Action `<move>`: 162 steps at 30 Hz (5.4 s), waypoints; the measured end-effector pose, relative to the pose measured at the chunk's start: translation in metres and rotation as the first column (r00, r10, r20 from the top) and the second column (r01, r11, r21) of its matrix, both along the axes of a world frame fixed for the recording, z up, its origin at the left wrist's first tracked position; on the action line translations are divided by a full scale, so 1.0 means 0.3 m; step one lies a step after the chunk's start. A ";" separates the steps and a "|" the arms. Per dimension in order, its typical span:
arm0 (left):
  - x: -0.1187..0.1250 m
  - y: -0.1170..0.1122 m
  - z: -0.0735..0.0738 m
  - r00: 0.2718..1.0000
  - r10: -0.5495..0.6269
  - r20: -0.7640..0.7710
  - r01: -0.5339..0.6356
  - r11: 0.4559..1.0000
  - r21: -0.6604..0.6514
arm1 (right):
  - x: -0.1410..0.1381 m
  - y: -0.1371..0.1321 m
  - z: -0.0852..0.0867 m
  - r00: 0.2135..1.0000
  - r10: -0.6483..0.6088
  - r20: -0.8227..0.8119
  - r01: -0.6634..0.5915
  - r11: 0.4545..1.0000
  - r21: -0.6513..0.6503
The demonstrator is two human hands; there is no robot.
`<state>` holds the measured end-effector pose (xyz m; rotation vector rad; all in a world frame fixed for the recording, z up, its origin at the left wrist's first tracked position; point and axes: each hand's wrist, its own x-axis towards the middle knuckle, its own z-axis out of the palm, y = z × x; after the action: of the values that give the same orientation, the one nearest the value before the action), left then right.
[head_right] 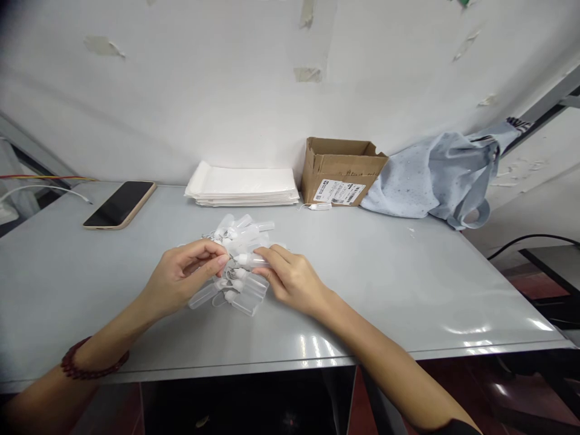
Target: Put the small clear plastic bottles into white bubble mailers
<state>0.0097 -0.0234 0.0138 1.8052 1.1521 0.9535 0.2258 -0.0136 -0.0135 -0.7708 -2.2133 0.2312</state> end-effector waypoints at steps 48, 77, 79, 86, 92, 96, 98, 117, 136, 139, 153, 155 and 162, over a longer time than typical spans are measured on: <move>0.010 0.000 -0.012 0.998 -0.036 -0.045 0.035 0.999 -0.031 | -0.003 -0.008 -0.013 1.000 0.004 -0.014 -0.004 0.999 -0.039; 0.021 -0.010 -0.005 0.988 -0.104 -0.116 0.106 0.994 0.015 | -0.008 -0.009 -0.007 1.000 0.019 0.017 -0.019 1.000 -0.024; 0.018 -0.007 -0.004 0.987 -0.077 -0.139 0.084 0.995 0.049 | -0.006 -0.007 -0.004 1.000 0.010 0.016 -0.010 1.000 -0.012; 0.016 0.009 -0.019 0.979 0.008 -0.203 0.031 0.982 0.187 | 0.006 0.018 -0.015 1.000 -0.019 -0.010 0.019 1.000 0.011; -0.014 0.027 -0.017 0.973 0.024 -0.230 0.044 0.958 0.284 | 0.056 0.084 -0.047 0.981 -0.187 0.047 0.191 0.976 -0.105; -0.032 0.037 -0.022 0.960 0.026 -0.278 0.056 0.958 0.283 | 0.122 0.161 -0.082 0.943 -0.318 0.099 0.326 0.943 -0.065; -0.034 0.040 -0.027 0.955 0.030 -0.296 0.059 0.956 0.288 | 0.157 0.202 -0.099 0.913 -0.365 0.184 0.375 0.927 -0.018; -0.030 0.035 -0.031 0.945 0.065 -0.320 0.044 0.946 0.321 | 0.283 0.340 -0.145 0.680 -0.567 0.464 0.620 0.783 0.049; -0.025 0.026 -0.018 0.958 0.157 -0.242 -0.084 0.954 0.287 | 0.339 0.360 -0.144 0.626 -0.675 0.390 0.723 0.690 0.034; -0.025 0.025 -0.015 0.956 0.190 -0.223 -0.117 0.946 0.303 | 0.331 0.358 -0.135 0.659 -0.658 0.365 0.707 0.707 0.000; -0.021 0.027 -0.033 0.952 0.192 -0.237 -0.095 0.925 0.367 | 0.102 0.106 0.024 0.976 -0.215 0.034 0.217 0.952 -0.214; -0.019 0.025 -0.036 0.961 0.163 -0.223 -0.054 0.902 0.429 | 0.077 0.069 0.036 0.985 -0.171 0.017 0.170 0.956 -0.240; -0.009 0.022 -0.033 0.976 0.114 -0.185 -0.004 0.860 0.509 | 0.055 0.029 0.053 0.993 -0.114 -0.017 0.105 0.953 -0.285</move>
<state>0.0070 -0.0168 0.0038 2.3505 1.1596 1.2099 0.2424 -0.0050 0.0023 -1.0343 -2.1226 0.5114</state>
